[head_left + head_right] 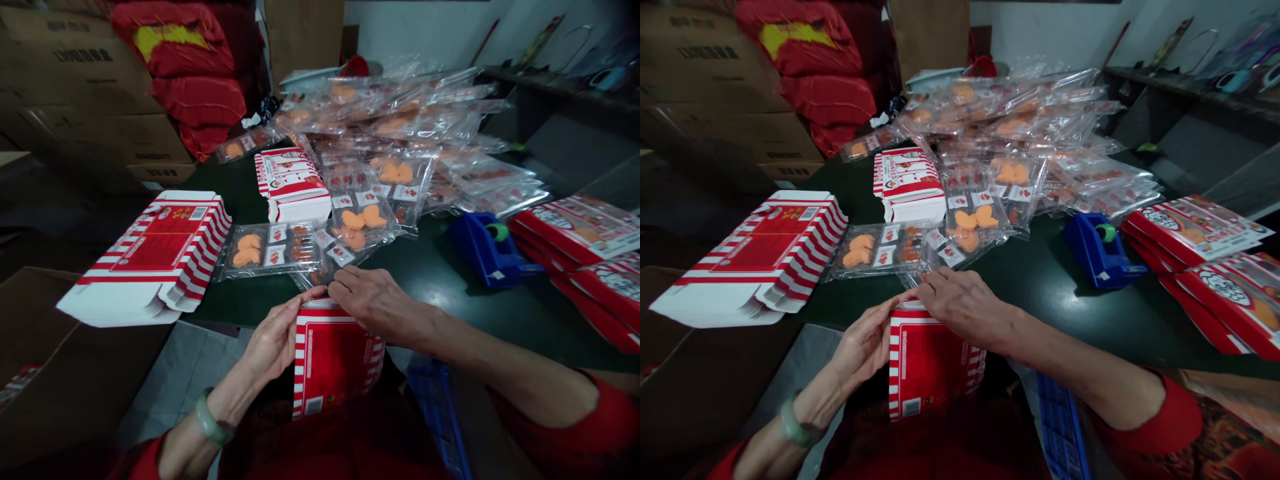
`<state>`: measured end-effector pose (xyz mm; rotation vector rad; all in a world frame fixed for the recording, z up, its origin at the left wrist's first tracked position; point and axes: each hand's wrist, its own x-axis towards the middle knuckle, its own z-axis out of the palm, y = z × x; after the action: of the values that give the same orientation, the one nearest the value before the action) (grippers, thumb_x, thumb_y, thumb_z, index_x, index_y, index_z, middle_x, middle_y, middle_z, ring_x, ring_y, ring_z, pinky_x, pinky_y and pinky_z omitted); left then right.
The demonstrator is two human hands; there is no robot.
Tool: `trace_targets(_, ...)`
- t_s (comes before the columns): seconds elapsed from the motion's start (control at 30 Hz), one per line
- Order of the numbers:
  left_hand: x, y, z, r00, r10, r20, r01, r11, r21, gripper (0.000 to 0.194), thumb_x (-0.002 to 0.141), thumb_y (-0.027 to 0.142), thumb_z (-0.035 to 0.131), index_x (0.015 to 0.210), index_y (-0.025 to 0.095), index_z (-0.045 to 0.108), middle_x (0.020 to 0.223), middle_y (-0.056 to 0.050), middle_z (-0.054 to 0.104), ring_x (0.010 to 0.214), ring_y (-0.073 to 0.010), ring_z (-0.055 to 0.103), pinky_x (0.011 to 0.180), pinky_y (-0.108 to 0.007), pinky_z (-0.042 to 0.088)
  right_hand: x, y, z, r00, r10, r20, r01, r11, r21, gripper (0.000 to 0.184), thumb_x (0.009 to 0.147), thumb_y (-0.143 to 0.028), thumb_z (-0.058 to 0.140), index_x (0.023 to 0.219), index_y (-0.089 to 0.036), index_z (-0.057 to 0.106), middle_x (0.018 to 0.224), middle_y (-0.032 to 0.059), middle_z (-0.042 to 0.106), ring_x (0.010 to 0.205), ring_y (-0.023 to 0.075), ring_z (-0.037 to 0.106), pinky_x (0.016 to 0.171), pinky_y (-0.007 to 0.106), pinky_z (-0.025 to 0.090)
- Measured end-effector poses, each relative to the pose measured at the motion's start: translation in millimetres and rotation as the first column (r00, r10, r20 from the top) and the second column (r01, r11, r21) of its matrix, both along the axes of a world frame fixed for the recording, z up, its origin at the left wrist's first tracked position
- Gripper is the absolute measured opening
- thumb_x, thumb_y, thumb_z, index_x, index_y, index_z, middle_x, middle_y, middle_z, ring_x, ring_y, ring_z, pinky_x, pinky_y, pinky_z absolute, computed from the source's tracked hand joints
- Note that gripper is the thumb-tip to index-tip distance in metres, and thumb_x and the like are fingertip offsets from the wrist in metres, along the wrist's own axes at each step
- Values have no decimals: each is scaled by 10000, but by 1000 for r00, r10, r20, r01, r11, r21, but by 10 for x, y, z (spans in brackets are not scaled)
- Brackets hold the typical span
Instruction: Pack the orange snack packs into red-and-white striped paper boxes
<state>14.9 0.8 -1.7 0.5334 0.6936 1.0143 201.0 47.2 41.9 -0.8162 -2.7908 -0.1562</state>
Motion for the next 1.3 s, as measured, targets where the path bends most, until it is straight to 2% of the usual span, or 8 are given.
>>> trace_targets(0.17,12,-75,-76,991,129,34,-128,991,-30,377,737,220,733,1089,197,599,821,-16,724,690,-128,687,690,-213,535,100,76,-178,953,-65,-297,41,995,-87,149,853,-113,479,724,-180,510,689,27,572,629,138,472,537,257,315)
trace_targets(0.33,-25,-31,-117,991,-46,127,44,999,16,349,652,316,812,886,192,585,735,2,674,608,-124,650,598,-211,529,158,117,-27,899,-134,-418,-35,927,-373,203,785,-107,582,639,-178,460,602,-49,486,531,72,415,522,205,308)
trace_targets(0.47,-6,35,-122,991,-85,106,73,991,111,414,599,325,848,887,192,582,727,15,652,575,-107,632,558,-183,515,173,51,39,884,-227,-409,101,946,-307,115,775,-148,633,708,-173,544,691,-2,576,635,128,514,589,252,390)
trace_targets(0.63,33,74,-161,995,-50,89,38,991,129,565,527,381,877,989,215,597,698,20,658,607,-152,665,609,-229,543,160,-351,-285,500,-471,-726,381,873,-304,473,788,-353,663,1210,-195,517,1169,129,573,1082,279,529,892,444,454)
trace_targets(0.77,53,98,-153,998,-30,60,23,993,119,542,497,386,888,936,219,617,654,22,663,642,-184,680,640,-266,554,-19,-735,-572,232,-700,-676,201,714,-671,708,798,-390,642,1388,-185,308,1212,142,566,1006,248,601,832,412,528)
trace_targets(0.87,86,121,-104,999,47,14,-48,995,87,497,516,352,886,919,223,624,703,21,687,692,-187,689,699,-283,557,-116,-827,-609,111,-733,-672,128,681,-721,619,788,-373,656,1316,-199,382,1170,125,595,981,235,618,830,395,542)
trace_targets(1.13,125,131,-121,986,154,-58,-148,984,96,594,545,304,878,1040,267,551,721,65,677,598,-117,647,640,-224,519,-10,-648,-692,36,-757,-652,-213,632,-745,525,889,-341,500,1357,-282,271,1052,66,600,843,168,639,758,332,552)
trace_targets(1.3,129,61,-168,948,294,-124,-273,948,162,491,606,328,846,910,268,465,604,113,602,475,-62,551,529,-159,440,-44,-663,-869,-1,-671,-741,0,741,-671,366,877,-297,518,1223,-267,404,1058,61,563,877,171,599,770,328,513)
